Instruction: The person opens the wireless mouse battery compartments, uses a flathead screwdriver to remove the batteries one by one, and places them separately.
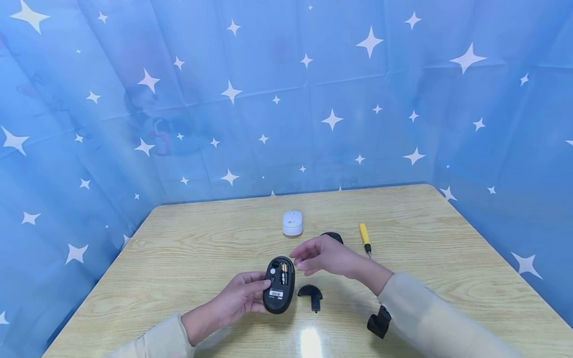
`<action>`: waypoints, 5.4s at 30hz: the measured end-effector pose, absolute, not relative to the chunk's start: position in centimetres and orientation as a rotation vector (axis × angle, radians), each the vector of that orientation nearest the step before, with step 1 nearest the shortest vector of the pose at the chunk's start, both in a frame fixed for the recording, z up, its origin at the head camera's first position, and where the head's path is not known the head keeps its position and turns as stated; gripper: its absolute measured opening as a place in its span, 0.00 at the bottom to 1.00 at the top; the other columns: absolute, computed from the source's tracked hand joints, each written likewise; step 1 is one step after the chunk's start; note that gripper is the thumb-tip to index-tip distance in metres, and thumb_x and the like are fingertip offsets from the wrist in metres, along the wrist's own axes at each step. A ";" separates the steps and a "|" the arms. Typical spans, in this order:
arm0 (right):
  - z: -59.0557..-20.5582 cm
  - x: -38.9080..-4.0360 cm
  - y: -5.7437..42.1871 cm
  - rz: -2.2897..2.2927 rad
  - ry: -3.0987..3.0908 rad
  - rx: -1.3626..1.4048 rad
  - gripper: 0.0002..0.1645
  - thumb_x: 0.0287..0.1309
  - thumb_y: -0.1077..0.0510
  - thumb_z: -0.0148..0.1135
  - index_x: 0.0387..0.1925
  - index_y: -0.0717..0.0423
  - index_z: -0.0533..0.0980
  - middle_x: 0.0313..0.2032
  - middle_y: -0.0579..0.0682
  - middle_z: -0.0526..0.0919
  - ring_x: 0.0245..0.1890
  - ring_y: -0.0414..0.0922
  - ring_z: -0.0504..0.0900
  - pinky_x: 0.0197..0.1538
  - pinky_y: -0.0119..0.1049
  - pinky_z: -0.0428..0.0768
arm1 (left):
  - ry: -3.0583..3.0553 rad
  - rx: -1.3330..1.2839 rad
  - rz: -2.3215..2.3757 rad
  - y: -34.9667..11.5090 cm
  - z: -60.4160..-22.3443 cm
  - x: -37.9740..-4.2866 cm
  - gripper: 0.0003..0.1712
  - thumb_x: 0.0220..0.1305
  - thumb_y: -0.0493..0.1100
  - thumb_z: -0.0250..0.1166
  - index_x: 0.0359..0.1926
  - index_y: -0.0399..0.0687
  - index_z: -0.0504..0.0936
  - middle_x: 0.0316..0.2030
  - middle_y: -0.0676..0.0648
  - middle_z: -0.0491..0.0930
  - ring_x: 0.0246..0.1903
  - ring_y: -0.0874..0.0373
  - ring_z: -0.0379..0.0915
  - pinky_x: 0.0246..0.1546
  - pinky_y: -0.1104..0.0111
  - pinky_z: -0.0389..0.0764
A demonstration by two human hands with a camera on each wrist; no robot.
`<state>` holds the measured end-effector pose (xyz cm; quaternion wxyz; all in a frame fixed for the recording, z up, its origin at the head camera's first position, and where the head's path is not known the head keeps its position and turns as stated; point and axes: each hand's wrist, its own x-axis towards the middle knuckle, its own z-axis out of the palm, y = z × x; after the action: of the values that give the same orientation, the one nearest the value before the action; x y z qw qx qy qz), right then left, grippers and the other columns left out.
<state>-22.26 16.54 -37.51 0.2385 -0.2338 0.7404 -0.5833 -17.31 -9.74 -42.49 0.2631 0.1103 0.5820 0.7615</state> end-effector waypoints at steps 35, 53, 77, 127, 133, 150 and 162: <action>-37.7 -22.4 14.3 -1.307 2.226 -0.905 0.09 0.58 0.64 0.66 0.41 0.58 0.82 0.25 0.48 0.77 0.27 0.43 0.73 0.34 0.41 0.81 | 1.560 0.315 1.999 -9.7 -42.2 -16.8 0.24 0.69 0.35 0.55 0.60 0.22 0.68 0.48 0.30 0.79 0.43 0.45 0.81 0.41 0.61 0.85; -36.1 -23.4 14.8 -1.397 2.181 -0.731 0.09 0.64 0.64 0.60 0.45 0.62 0.79 0.39 0.52 0.82 0.43 0.57 0.80 0.47 0.53 0.82 | 1.563 0.330 2.004 -9.9 -42.2 -16.8 0.24 0.69 0.36 0.56 0.60 0.21 0.67 0.47 0.29 0.79 0.42 0.45 0.82 0.40 0.60 0.85; -36.9 -22.0 19.2 -1.785 1.820 -0.470 0.17 0.67 0.65 0.55 0.54 0.71 0.70 0.45 0.59 0.81 0.48 0.54 0.81 0.51 0.50 0.82 | 1.597 0.294 2.013 -10.9 -42.0 -17.0 0.26 0.69 0.36 0.55 0.61 0.21 0.65 0.47 0.29 0.79 0.41 0.45 0.82 0.40 0.61 0.85; -42.6 -17.8 19.8 -1.780 2.130 -0.111 0.23 0.54 0.71 0.66 0.50 0.80 0.72 0.33 0.51 0.81 0.33 0.43 0.82 0.40 0.41 0.86 | 1.600 0.227 2.068 -12.2 -42.4 -17.6 0.25 0.69 0.36 0.57 0.60 0.21 0.67 0.48 0.31 0.79 0.42 0.46 0.82 0.40 0.61 0.85; -42.8 -17.6 19.1 -1.721 2.281 -0.124 0.20 0.52 0.71 0.68 0.46 0.80 0.75 0.31 0.51 0.80 0.31 0.43 0.82 0.36 0.40 0.87 | 1.630 0.204 2.089 -13.1 -42.2 -18.2 0.26 0.68 0.36 0.57 0.61 0.22 0.66 0.48 0.32 0.79 0.43 0.47 0.81 0.41 0.61 0.85; -42.9 -17.3 18.5 -1.629 2.445 -0.107 0.15 0.50 0.72 0.69 0.42 0.73 0.79 0.30 0.51 0.81 0.32 0.45 0.82 0.34 0.37 0.86 | 1.784 0.053 2.214 -21.3 -41.3 -23.5 0.32 0.71 0.36 0.54 0.67 0.20 0.54 0.46 0.39 0.81 0.40 0.53 0.82 0.43 0.65 0.84; -42.9 -17.2 18.4 -1.651 2.425 -0.088 0.14 0.50 0.72 0.68 0.41 0.73 0.79 0.30 0.51 0.81 0.31 0.44 0.82 0.34 0.37 0.86 | 1.941 -0.115 2.193 -28.3 -41.0 -26.6 0.36 0.74 0.38 0.52 0.70 0.22 0.46 0.48 0.38 0.75 0.40 0.54 0.81 0.45 0.62 0.83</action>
<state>-17.15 18.36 -42.92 0.1030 -0.0300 0.8219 -0.5595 -26.57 -28.30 -41.02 0.1049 -0.0389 0.6586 0.7441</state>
